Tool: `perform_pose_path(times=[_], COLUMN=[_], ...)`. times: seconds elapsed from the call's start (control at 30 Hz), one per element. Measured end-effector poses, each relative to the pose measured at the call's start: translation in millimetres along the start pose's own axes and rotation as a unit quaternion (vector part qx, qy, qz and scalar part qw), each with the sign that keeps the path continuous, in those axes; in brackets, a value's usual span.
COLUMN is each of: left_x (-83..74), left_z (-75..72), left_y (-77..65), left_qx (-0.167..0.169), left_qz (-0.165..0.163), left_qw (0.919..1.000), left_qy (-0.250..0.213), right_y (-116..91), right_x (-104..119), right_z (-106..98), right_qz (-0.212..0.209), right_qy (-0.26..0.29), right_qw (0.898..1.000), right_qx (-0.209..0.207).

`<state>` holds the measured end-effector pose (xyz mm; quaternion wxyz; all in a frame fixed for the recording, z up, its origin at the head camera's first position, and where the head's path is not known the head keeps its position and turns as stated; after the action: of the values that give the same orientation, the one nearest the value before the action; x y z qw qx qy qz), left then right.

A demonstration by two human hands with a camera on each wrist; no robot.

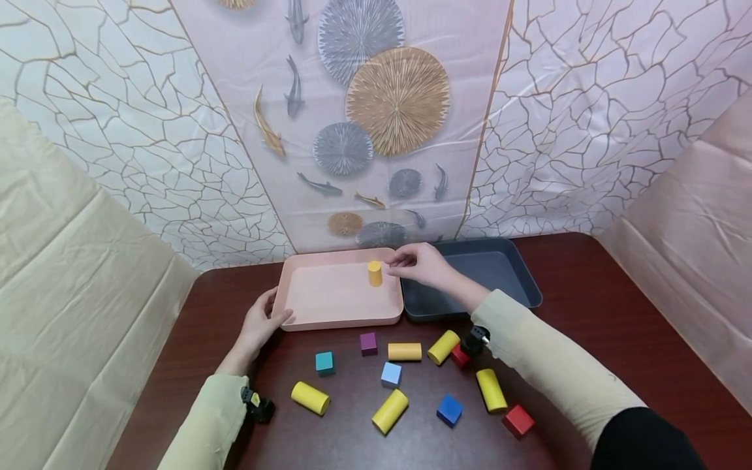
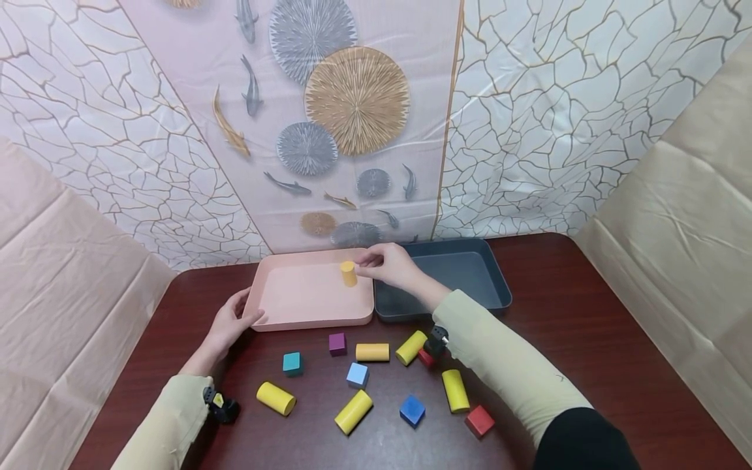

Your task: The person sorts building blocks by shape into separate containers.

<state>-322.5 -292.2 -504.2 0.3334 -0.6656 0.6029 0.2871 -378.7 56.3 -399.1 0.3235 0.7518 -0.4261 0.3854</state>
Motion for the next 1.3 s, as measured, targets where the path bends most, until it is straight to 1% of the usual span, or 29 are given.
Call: perform_pose_path(times=[0.23,0.43,0.6,1.0,1.3], left_x=[-0.8,-1.2,-1.5,0.0,0.6], left_z=[0.7,0.3,-0.1,-0.6,-0.2], left_y=[-0.3,1.0,1.9,1.1,0.1], left_qx=[-0.002,0.000,0.000,-0.002,-0.002], left_qz=[0.001,0.003,0.004,-0.001,-0.001], left_qw=[1.0000,1.0000,1.0000,1.0000,1.0000], left_qy=[-0.004,-0.007,-0.006,-0.003,-0.005], right_y=[-12.7,-25.6,-38.4,-64.3,-87.0], right_x=[-0.6,-0.8,-0.7,-13.2,-18.8], right_z=[-5.3,-11.1,-16.5,-33.6,-45.5], right_qz=[0.003,0.002,0.010,0.023,0.013], right_qy=[0.010,0.001,-0.004,0.006,0.021], right_qw=[1.000,0.999,0.999,0.999,0.999], right_qx=[0.022,0.039,0.048,0.038,0.032])
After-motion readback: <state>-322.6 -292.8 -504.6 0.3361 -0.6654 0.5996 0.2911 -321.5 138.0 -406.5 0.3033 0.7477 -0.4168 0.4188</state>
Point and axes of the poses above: each hand's wrist, its own y-axis towards the middle knuckle, its own z-axis out of the palm, x = y × z, the point moved 9 cm from there along y, towards the middle knuckle, and after that the axes turned 9 degrees about y, right-handed, at the moved point
